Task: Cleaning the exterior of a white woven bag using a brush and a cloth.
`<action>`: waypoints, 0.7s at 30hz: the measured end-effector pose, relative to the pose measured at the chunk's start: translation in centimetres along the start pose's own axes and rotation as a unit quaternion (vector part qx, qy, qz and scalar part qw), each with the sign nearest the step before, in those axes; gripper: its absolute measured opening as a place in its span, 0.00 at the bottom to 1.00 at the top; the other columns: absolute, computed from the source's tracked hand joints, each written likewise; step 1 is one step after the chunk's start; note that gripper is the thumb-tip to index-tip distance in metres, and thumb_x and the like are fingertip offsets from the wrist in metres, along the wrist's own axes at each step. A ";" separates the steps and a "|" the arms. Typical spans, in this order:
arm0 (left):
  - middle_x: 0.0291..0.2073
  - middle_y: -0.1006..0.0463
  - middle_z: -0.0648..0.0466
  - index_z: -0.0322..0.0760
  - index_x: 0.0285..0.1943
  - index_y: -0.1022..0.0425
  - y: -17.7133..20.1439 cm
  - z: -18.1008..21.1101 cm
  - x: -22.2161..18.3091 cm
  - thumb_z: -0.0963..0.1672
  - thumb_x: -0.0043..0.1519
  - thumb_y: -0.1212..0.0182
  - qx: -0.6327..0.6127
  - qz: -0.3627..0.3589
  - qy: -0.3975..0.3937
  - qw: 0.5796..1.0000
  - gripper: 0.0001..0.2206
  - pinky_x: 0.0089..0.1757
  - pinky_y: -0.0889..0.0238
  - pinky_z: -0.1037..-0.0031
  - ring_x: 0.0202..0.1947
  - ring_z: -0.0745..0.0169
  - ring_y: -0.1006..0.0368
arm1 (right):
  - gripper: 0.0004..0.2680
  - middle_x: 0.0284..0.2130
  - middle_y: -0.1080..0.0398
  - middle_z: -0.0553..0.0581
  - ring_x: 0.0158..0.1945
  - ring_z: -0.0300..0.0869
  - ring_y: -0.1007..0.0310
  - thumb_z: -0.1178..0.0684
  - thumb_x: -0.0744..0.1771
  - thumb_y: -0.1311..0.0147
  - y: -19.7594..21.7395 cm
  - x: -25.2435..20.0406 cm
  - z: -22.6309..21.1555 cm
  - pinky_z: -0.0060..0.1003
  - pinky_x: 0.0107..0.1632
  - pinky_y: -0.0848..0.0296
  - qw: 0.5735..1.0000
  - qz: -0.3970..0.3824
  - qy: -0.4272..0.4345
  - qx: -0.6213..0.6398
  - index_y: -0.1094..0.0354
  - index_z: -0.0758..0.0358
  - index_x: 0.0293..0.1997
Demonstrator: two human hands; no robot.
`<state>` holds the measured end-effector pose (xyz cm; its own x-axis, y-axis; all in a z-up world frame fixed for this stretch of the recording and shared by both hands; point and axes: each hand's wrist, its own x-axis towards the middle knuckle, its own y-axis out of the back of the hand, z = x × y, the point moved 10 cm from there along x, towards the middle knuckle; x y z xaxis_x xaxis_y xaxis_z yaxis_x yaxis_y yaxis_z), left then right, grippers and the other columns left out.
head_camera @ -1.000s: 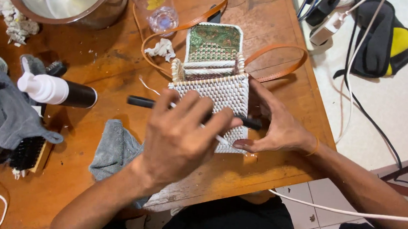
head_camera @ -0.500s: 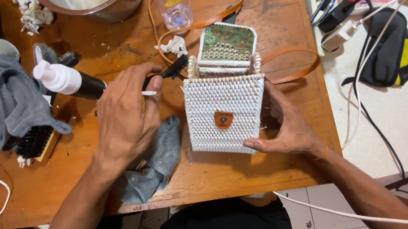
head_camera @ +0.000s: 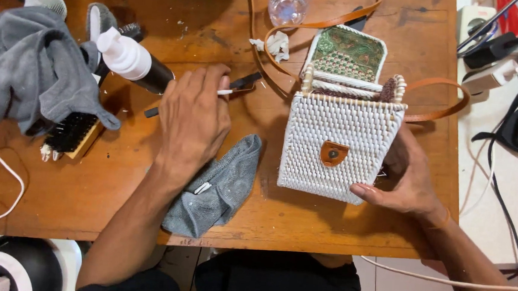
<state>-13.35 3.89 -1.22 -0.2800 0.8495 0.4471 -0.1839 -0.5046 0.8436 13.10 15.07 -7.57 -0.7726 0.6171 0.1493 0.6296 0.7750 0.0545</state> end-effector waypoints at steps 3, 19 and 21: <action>0.35 0.25 0.43 0.33 0.55 0.25 -0.4 0.0 -0.1 0.43 0.74 0.54 0.030 -0.022 0.000 0.999 0.12 0.38 0.39 0.60 0.38 0.42 0.27 | 0.41 0.53 0.32 0.68 0.54 0.51 0.28 0.60 0.51 0.29 0.2 0.1 0.2 0.52 0.54 0.21 1.000 0.004 -0.001 -0.013 0.49 0.73 0.71; 0.39 0.27 0.56 0.48 0.55 0.27 -2.1 2.7 -8.8 0.56 0.61 0.42 0.033 -0.288 0.016 0.957 0.20 0.16 0.39 0.56 0.21 0.47 0.26 | 0.42 0.73 0.49 0.69 0.77 0.54 0.48 0.55 0.57 0.32 -0.5 -0.6 -1.8 0.47 0.80 0.49 0.997 -0.016 0.029 -0.063 0.63 0.73 0.76; 0.37 0.25 0.57 0.45 0.49 0.25 -0.7 2.9 -8.3 0.48 0.65 0.41 -0.004 -0.253 0.011 0.967 0.09 0.17 0.40 0.56 0.21 0.48 0.27 | 0.44 0.74 0.51 0.70 0.78 0.55 0.49 0.57 0.56 0.30 -0.5 -0.5 -1.9 0.49 0.81 0.51 0.994 -0.016 0.046 -0.093 0.63 0.73 0.76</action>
<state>-8.12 -2.35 -4.65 -0.1725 0.9846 -0.0290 -0.3106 -0.0264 0.9502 13.32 14.06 -5.80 -0.7866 0.5711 0.2345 0.6162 0.7500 0.2404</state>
